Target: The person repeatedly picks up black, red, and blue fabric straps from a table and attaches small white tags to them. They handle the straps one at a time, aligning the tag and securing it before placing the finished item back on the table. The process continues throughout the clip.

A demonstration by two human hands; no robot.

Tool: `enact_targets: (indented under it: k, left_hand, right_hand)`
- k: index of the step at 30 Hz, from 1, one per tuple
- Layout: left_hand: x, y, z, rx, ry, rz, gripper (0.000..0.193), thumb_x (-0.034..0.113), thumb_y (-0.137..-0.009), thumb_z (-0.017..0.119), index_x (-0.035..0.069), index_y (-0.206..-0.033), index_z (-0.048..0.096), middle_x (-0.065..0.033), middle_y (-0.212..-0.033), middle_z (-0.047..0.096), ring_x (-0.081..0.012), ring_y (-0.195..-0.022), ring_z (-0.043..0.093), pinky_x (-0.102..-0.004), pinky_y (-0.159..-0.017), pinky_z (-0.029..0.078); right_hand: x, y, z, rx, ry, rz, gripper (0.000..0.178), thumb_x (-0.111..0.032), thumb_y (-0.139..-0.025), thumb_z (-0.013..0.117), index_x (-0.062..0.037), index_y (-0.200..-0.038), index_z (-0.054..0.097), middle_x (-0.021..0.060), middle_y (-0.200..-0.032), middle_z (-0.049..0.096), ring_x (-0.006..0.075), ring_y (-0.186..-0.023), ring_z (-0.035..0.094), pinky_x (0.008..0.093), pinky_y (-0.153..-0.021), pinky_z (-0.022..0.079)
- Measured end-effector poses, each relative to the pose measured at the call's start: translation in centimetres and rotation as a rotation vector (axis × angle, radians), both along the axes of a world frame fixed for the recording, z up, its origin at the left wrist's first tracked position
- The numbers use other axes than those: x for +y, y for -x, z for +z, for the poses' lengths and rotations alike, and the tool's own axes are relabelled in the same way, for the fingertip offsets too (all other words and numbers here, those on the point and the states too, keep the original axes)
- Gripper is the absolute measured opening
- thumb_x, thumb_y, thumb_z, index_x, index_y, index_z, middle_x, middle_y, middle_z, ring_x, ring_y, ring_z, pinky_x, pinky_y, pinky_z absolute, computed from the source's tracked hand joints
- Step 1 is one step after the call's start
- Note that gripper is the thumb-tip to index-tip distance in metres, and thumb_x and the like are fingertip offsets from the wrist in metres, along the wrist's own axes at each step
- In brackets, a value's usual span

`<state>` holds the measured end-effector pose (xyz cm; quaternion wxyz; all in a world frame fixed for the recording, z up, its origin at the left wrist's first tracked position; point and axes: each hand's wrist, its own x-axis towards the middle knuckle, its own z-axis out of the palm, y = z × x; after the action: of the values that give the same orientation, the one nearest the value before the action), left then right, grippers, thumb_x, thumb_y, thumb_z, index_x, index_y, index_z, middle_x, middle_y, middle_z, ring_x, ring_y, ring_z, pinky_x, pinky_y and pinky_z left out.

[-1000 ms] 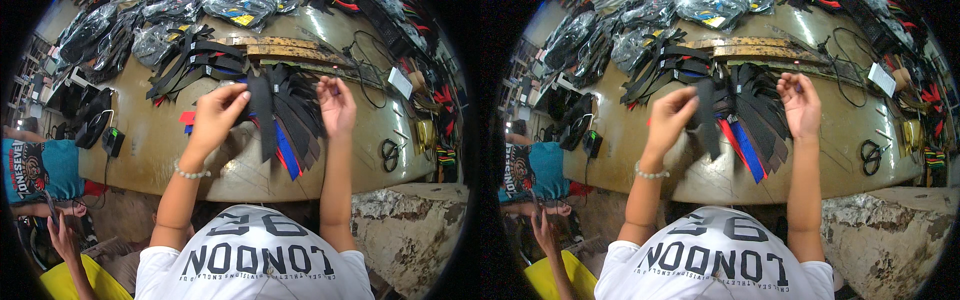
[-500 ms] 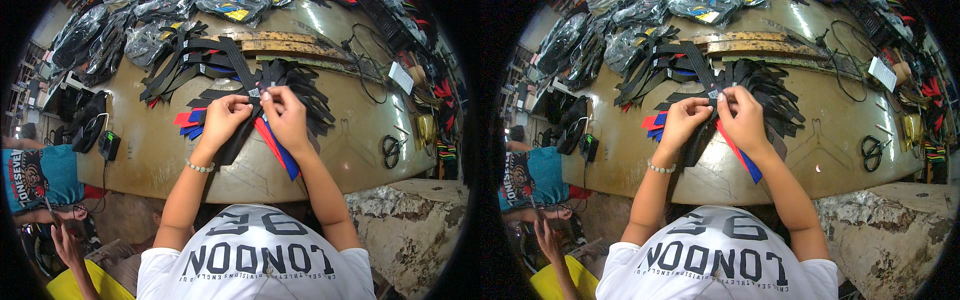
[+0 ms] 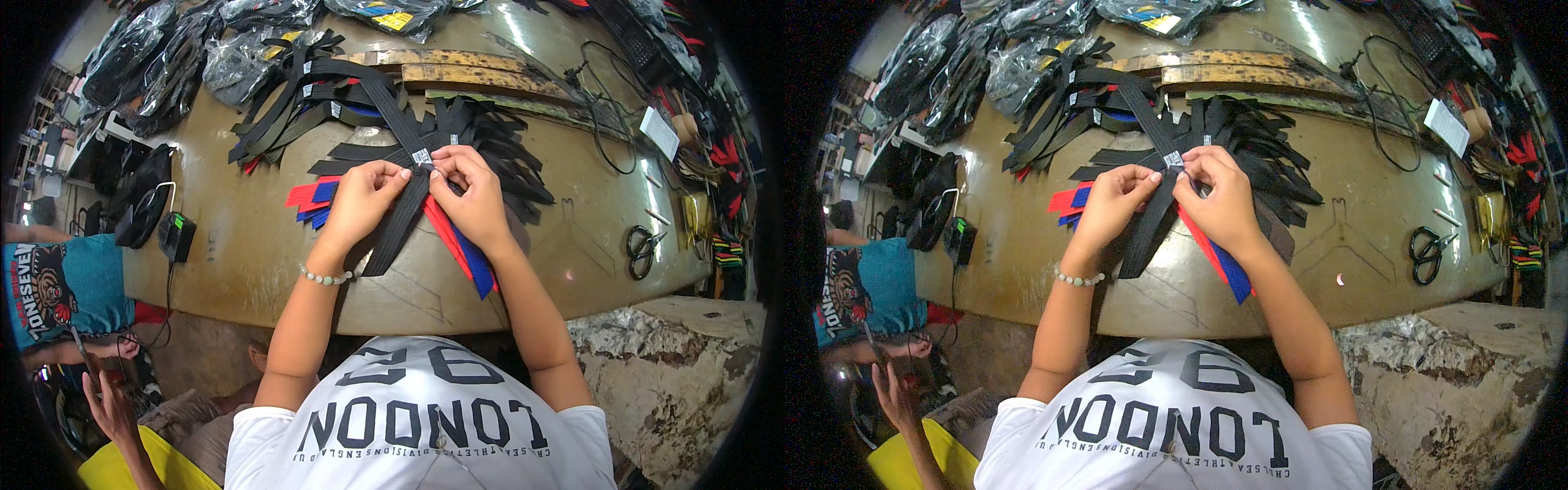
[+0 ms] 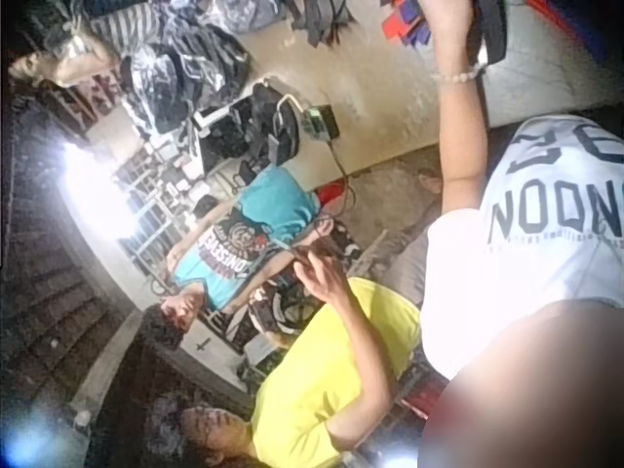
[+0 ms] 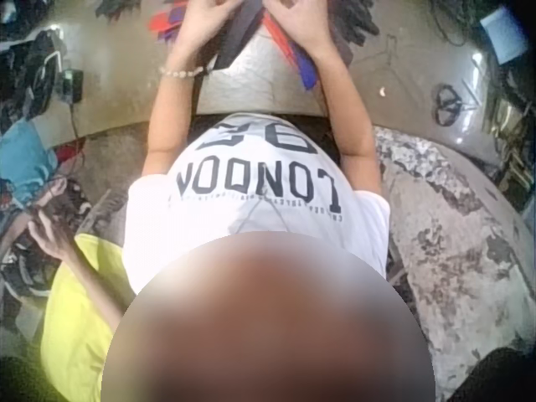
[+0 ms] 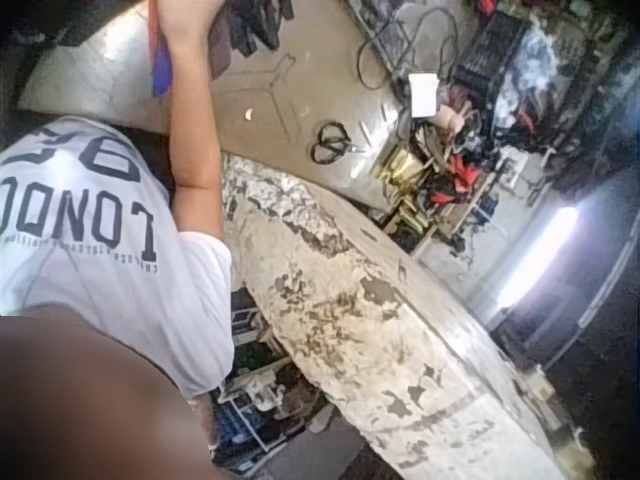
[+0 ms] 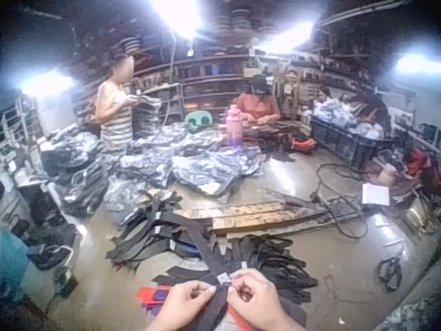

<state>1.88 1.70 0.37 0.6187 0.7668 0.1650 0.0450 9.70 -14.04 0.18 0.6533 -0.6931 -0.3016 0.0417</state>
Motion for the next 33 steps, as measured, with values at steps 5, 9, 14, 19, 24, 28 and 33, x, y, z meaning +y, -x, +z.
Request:
enact_targets:
  k: [5, 9, 14, 19, 24, 28, 33]
  left_hand:
    - [-0.4, -0.1, -0.4, -0.035, -0.178, 0.025, 0.021, 0.017, -0.093, 0.061, -0.004, -0.093, 0.063, 0.0022, -0.073, 0.061, -0.0017, -0.062, 0.048, -0.0190, -0.053, 0.036]
    - [-0.4, 0.1, -0.2, -0.019, -0.162, 0.062, 0.023, 0.017, -0.091, 0.063, -0.005, -0.097, 0.064, 0.0017, -0.070, 0.061, -0.0023, -0.060, 0.048, -0.0198, -0.052, 0.037]
    - [-0.7, 0.2, 0.2, -0.105, -0.158, 0.068, 0.021, 0.014, -0.088, 0.066, -0.006, -0.096, 0.065, 0.0001, -0.067, 0.062, -0.0029, -0.060, 0.049, -0.0207, -0.052, 0.039]
    - [-1.1, 0.2, 0.5, -0.121, -0.283, 0.074, 0.019, 0.012, -0.087, 0.066, -0.006, -0.094, 0.064, -0.0041, -0.068, 0.064, -0.0044, -0.060, 0.052, -0.0218, -0.054, 0.042]
    - [-1.5, 0.2, 0.5, -0.192, -0.379, 0.082, 0.014, 0.009, -0.083, 0.065, -0.005, -0.087, 0.063, -0.0157, -0.067, 0.064, -0.0211, -0.057, 0.062, -0.0313, -0.057, 0.048]
    - [-1.5, 0.2, 0.3, -0.206, -0.399, 0.079, 0.014, 0.008, -0.082, 0.065, -0.005, -0.087, 0.061, -0.0161, -0.068, 0.063, -0.0235, -0.059, 0.062, -0.0328, -0.058, 0.048]
    - [-1.5, 0.1, 0.1, -0.235, -0.381, 0.087, 0.014, 0.008, -0.081, 0.065, -0.005, -0.086, 0.061, -0.0159, -0.067, 0.063, -0.0233, -0.059, 0.062, -0.0329, -0.058, 0.048]
  right_hand:
    - [-0.1, 0.1, 0.0, -0.167, 0.154, -0.024, 0.013, -0.005, -0.072, 0.067, 0.0021, -0.074, 0.057, 0.0158, -0.100, 0.058, 0.0256, -0.088, 0.062, 0.0323, -0.076, 0.050]
    - [-0.1, 0.2, 0.1, -0.210, 0.173, -0.038, 0.013, -0.006, -0.071, 0.067, 0.0017, -0.073, 0.056, 0.0153, -0.100, 0.058, 0.0257, -0.088, 0.062, 0.0324, -0.076, 0.049]
    - [0.0, 0.1, -0.1, -0.123, 0.121, -0.040, 0.012, -0.005, -0.071, 0.067, 0.0012, -0.072, 0.056, 0.0151, -0.099, 0.058, 0.0259, -0.088, 0.061, 0.0325, -0.077, 0.049]
    - [0.1, 0.0, -0.4, -0.179, 0.129, -0.049, 0.012, -0.005, -0.071, 0.066, 0.0008, -0.072, 0.056, 0.0149, -0.099, 0.058, 0.0265, -0.088, 0.061, 0.0327, -0.077, 0.049]
    - [0.1, 0.3, -0.2, -0.218, 0.168, -0.057, 0.013, -0.006, -0.071, 0.066, 0.0008, -0.073, 0.056, 0.0152, -0.100, 0.057, 0.0278, -0.089, 0.061, 0.0335, -0.078, 0.049]
    - [0.1, 0.5, 0.1, -0.235, 0.196, -0.064, 0.014, -0.007, -0.071, 0.066, 0.0011, -0.073, 0.056, 0.0157, -0.101, 0.057, 0.0288, -0.090, 0.060, 0.0341, -0.079, 0.048]
    - [0.3, 0.7, 0.1, -0.263, 0.227, -0.076, 0.015, -0.008, -0.070, 0.067, 0.0011, -0.072, 0.056, 0.0167, -0.101, 0.056, 0.0314, -0.089, 0.059, 0.0350, -0.080, 0.047]
